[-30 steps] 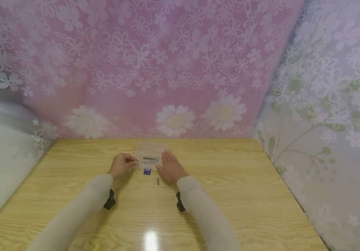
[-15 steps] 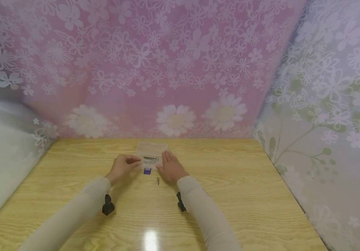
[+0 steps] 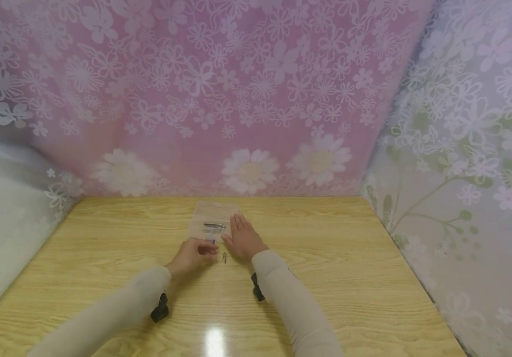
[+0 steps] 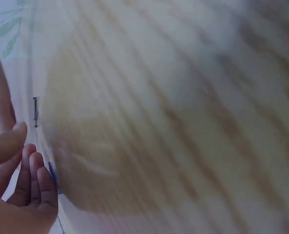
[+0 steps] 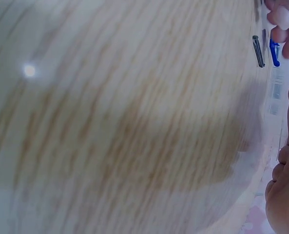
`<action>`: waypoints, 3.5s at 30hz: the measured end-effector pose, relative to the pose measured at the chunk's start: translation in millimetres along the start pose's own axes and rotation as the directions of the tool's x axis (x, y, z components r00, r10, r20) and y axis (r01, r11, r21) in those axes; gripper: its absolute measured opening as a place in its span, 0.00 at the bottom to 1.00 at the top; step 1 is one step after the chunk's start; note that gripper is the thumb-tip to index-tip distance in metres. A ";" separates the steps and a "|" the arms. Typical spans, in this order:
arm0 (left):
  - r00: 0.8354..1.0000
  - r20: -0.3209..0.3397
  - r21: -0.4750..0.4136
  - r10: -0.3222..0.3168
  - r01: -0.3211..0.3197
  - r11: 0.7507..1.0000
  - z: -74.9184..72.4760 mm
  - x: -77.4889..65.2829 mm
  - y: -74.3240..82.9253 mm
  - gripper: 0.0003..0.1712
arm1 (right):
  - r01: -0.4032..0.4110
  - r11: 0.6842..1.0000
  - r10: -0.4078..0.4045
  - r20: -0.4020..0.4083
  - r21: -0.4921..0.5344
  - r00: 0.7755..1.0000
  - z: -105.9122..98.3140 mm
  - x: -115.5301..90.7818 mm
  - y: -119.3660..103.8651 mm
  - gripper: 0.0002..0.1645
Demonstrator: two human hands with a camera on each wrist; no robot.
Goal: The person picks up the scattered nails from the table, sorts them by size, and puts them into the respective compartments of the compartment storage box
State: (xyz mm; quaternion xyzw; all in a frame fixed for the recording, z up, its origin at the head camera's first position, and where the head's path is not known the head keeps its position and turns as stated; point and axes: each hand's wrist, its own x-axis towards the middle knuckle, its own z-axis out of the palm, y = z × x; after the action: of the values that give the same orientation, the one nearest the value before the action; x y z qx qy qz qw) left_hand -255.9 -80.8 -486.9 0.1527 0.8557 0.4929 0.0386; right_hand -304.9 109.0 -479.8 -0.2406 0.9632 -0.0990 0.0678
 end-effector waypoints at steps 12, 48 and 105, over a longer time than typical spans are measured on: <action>0.983 0.090 0.141 0.163 -0.175 0.975 10.8 9.3 -6.2 0.13 | 0.030 1.000 -0.030 -0.025 -0.004 0.999 2.3 0.7 2.7 0.43; 0.977 0.154 0.321 0.150 -0.193 0.927 -1.0 3.1 -7.1 0.04 | 0.017 1.000 -0.017 -0.003 0.018 1.000 3.4 0.5 3.9 0.43; 0.952 -0.306 0.126 -0.029 0.071 0.989 -41.7 26.3 -18.4 0.05 | 0.000 1.000 0.000 0.001 0.023 1.000 3.0 0.1 1.8 0.43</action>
State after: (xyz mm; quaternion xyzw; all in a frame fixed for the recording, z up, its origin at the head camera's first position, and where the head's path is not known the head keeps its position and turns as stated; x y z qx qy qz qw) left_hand -294.0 -116.2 -479.1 0.0558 0.8865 0.4501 -0.0912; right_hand -305.3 110.1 -483.1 -0.2399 0.9619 -0.1098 0.0713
